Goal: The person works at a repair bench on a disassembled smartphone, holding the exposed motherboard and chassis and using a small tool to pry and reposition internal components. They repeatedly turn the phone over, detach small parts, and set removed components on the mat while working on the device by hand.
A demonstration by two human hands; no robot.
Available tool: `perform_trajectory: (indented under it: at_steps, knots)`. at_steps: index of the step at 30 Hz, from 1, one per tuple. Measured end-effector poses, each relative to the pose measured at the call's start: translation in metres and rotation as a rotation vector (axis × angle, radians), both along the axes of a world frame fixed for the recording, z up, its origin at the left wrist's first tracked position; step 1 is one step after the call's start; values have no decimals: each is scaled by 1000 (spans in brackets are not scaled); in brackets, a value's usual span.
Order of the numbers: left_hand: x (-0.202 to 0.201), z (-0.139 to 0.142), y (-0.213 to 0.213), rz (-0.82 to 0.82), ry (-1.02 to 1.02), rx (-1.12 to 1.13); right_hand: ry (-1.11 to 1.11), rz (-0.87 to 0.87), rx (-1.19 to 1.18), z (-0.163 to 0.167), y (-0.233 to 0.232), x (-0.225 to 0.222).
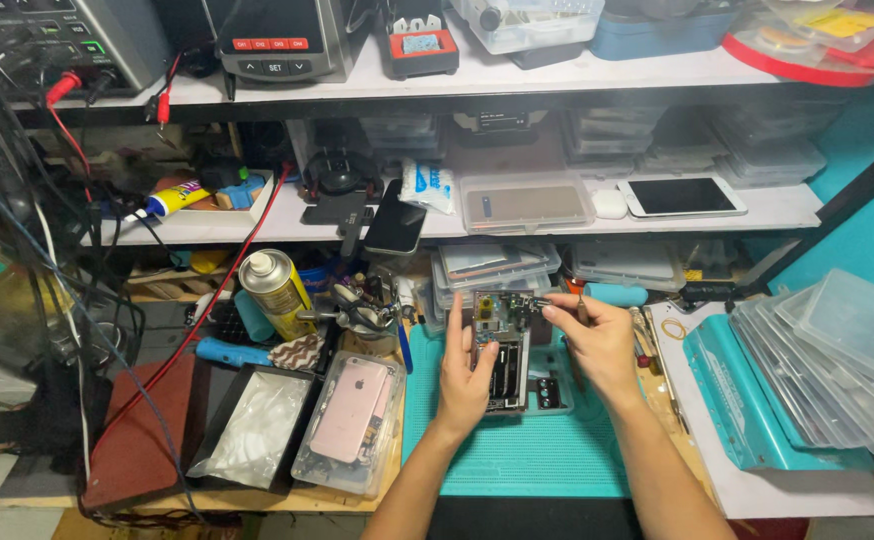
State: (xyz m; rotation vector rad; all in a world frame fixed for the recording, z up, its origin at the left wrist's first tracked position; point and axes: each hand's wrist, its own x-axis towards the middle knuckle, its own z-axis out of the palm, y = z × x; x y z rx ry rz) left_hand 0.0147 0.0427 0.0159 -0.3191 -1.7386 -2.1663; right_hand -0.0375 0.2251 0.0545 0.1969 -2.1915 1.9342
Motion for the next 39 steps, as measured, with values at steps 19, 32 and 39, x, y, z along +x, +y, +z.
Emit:
perform_trajectory:
  at_steps: [19,32,39]
  knots:
    - [0,-5,-1,-36,2,-27,1,55,-5,3,-12,1]
    - [-2,-5,0,-21,-2,12,141,-69,205,15,-24,9]
    - [-2,-6,2,16,0,-17,163,-64,191,14,-24,9]
